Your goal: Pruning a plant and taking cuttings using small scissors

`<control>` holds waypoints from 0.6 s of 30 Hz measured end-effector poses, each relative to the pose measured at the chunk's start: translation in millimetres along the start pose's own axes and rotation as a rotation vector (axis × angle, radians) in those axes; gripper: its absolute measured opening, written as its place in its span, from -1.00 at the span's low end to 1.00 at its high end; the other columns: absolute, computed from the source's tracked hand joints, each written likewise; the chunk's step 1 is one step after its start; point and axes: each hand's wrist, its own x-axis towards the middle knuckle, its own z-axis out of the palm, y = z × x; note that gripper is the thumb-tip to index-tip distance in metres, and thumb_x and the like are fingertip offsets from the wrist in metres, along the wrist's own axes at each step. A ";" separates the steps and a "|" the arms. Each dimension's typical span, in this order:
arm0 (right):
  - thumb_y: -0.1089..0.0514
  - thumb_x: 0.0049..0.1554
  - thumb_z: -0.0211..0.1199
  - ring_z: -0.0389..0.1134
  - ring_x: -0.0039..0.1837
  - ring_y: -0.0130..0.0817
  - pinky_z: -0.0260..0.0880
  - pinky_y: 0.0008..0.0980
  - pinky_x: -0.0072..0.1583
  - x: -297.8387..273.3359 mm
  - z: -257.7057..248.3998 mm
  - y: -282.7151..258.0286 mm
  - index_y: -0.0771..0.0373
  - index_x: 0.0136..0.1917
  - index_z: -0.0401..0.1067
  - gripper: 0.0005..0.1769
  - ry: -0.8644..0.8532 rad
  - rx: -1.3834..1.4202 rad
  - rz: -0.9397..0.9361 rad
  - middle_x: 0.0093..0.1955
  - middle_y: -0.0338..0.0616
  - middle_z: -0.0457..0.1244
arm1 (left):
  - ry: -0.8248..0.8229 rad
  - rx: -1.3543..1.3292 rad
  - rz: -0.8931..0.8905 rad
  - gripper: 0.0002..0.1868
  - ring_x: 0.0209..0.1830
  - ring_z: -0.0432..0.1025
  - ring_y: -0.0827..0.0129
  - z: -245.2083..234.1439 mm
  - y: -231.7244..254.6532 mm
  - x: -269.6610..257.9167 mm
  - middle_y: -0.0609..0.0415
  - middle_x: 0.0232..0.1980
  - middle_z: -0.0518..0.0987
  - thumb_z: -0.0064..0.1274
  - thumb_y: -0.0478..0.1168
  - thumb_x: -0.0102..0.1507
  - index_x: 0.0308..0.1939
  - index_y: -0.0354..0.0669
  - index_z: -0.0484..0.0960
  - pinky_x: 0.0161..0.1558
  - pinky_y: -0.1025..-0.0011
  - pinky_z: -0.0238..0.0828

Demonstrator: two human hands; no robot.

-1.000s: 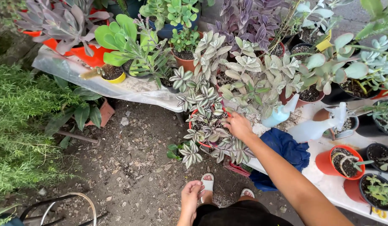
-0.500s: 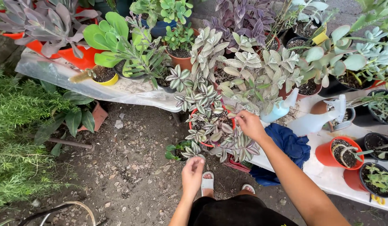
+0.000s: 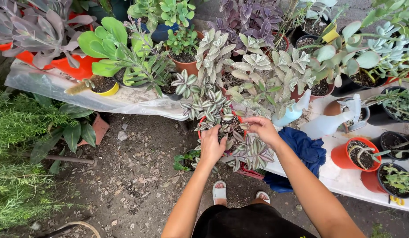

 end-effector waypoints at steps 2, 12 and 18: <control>0.55 -0.01 0.10 0.39 -0.07 -0.40 0.60 -0.40 0.03 -0.6 -1.1 -1.6 0.41 0.11 0.56 -0.56 -0.003 0.045 0.012 -0.09 -0.03 0.27 | -0.051 0.019 -0.003 -0.40 0.26 0.31 -0.06 -2.1 0.7 10.7 -0.25 0.20 0.53 0.15 -0.22 0.24 0.36 -0.26 0.43 0.26 0.09 0.22; 0.56 0.00 0.14 0.48 0.01 -0.29 0.59 -0.40 0.06 -8.4 -3.7 -40.5 0.43 0.23 0.47 -0.49 -0.023 0.254 -0.016 0.04 0.05 0.38 | -0.143 -0.096 0.059 -0.64 0.15 0.35 0.08 -26.4 4.3 34.6 -0.05 -0.06 0.68 0.13 -0.23 0.23 0.12 -0.08 0.64 0.22 0.16 0.16; 0.52 -0.09 0.21 0.38 0.15 -0.43 0.48 -0.45 0.12 -30.2 5.9 -79.4 0.23 0.37 0.42 -0.27 -0.088 -0.131 -0.164 0.23 -0.09 0.35 | -0.208 -0.272 0.082 -0.67 0.10 0.51 -0.04 -72.7 36.9 45.8 -0.18 -0.07 0.69 0.15 -0.29 0.16 0.02 -0.13 0.69 0.16 0.07 0.38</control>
